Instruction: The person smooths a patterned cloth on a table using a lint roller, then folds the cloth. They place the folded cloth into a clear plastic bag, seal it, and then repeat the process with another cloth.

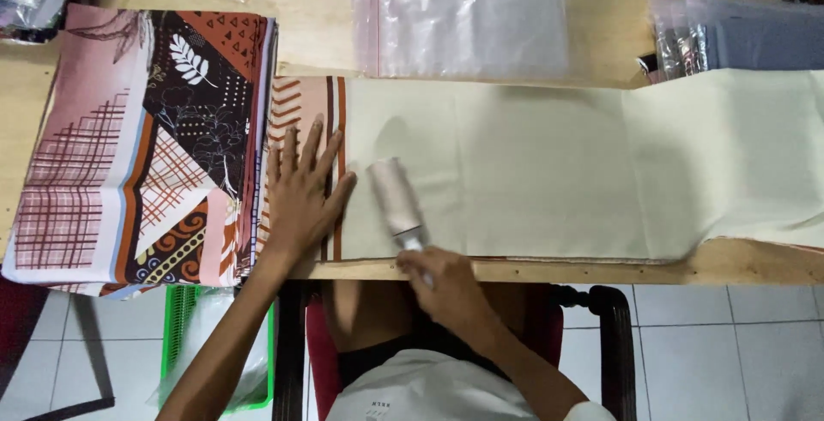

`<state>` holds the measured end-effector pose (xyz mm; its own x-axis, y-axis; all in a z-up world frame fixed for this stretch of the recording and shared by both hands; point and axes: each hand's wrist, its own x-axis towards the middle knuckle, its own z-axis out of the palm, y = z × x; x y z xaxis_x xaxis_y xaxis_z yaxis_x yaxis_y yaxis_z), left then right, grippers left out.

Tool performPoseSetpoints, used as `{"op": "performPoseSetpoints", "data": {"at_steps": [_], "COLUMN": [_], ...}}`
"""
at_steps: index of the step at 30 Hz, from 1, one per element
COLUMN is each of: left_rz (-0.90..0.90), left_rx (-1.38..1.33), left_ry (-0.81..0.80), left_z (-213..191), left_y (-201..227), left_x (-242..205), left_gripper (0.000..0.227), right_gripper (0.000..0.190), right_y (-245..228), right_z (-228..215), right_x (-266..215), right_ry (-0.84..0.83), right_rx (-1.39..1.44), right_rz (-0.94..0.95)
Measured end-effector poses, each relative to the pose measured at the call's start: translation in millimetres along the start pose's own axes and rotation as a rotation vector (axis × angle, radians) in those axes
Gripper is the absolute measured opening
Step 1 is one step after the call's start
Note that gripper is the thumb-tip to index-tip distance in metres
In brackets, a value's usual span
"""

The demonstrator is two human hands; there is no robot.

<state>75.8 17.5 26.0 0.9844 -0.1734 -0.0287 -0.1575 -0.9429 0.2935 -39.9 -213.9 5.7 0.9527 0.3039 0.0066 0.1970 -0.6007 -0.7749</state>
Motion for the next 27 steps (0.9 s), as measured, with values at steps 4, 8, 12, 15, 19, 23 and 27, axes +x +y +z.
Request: {"op": "performPoseSetpoints", "data": {"at_steps": [4,8,12,15,19,23,27], "left_rz": [-0.003,-0.009,-0.027,0.104,0.092,0.115,0.134], "left_rx": [-0.037,-0.018,-0.008,-0.046,0.072,-0.017,0.007], "left_ry": [0.001,-0.014,-0.029,0.203,0.132,0.219,0.248], "left_z": [-5.6,-2.1,2.0,20.3,25.1,22.1,27.2], "left_y": [0.8,-2.8,-5.5,-13.9,-18.0,-16.1,-19.3], "left_x": [-0.3,0.2,0.7,-2.3,1.5,0.6,-0.5], "left_gripper": [0.068,0.068,0.069,0.061,0.062,0.060,0.059], "right_gripper": [0.026,0.019,0.022,0.022,0.023,0.024,0.020], "right_y": [37.4,50.5,36.9,-12.5,-18.3,16.8,36.2], "right_z": [-52.1,-93.6,-90.9,-47.0,15.2,-10.3,-64.0], "right_x": [-21.2,-48.4,-54.5,-36.4,-22.9,-41.3,-69.0], "right_ry": [0.097,0.308,0.376,0.267,0.144,0.221,0.378], "right_rx": [-0.062,-0.168,-0.134,0.126,0.111,0.014,-0.022], "right_rz": [0.152,0.346,0.362,0.413,-0.078,0.045,0.403]}}
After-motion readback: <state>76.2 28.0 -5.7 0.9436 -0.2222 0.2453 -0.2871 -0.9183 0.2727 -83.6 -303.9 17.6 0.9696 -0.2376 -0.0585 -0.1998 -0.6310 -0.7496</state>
